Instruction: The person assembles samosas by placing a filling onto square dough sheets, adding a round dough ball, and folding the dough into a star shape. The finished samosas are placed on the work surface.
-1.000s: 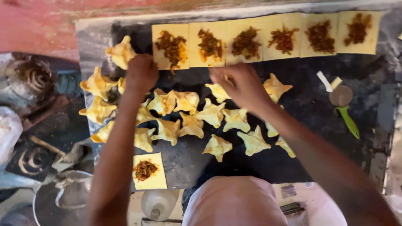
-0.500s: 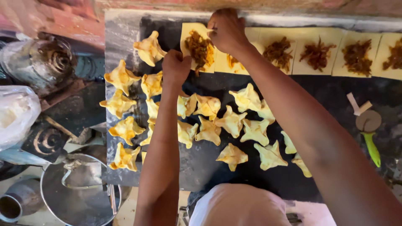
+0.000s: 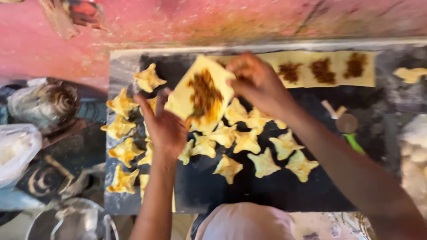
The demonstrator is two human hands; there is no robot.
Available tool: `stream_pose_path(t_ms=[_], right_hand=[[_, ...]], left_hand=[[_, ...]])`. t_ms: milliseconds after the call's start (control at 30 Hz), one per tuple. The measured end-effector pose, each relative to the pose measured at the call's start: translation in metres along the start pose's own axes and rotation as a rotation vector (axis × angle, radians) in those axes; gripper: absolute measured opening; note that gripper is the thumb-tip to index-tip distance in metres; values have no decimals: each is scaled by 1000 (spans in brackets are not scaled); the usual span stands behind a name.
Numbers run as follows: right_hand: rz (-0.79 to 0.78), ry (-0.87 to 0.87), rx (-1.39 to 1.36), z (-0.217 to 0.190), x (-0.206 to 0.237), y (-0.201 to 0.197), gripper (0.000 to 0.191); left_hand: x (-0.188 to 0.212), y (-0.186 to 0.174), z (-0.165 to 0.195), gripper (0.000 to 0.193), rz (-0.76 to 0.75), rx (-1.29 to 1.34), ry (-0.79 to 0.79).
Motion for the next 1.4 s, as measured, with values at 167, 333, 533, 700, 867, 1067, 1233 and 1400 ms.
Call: stream_pose_path(t_ms=[167,333,533,700,867,1067,1233,1400], right_hand=[[166,175,-34,47,148,-4,20],[475,327,304,113,293,-50,33],[772,287,981,157,352,-164,45],[636,395,1188,177,314,-230,62],[769,93,888,158,314,-262,46],[558,295,1020,155,329,-241,43],[521,304,1092,160,317,-228,46],[509,315,1185,163,309,-225,48]], left_hand=[[83,21,-108,96,179,314,-269],[148,28,-170,92,299,156,-531],[162,74,-237,85,308,-19,-815],[156,121,-321,75,44,82,-824],[141,122,-394,65,92,65,-679],[143,101,-439,42,245,-99,-554],[150,93,-448,30,378,-233,-493],[151,93,-452,32,414,-256,-451]])
Point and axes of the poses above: each hand's wrist, its own x-axis away from the middle knuckle, its own y-axis out of the palm, z = x × y, the point moved 3 cm from there along -x, towards the middle knuckle, and after that the axes turned 10 degrees about y, right-handed, at the moved point
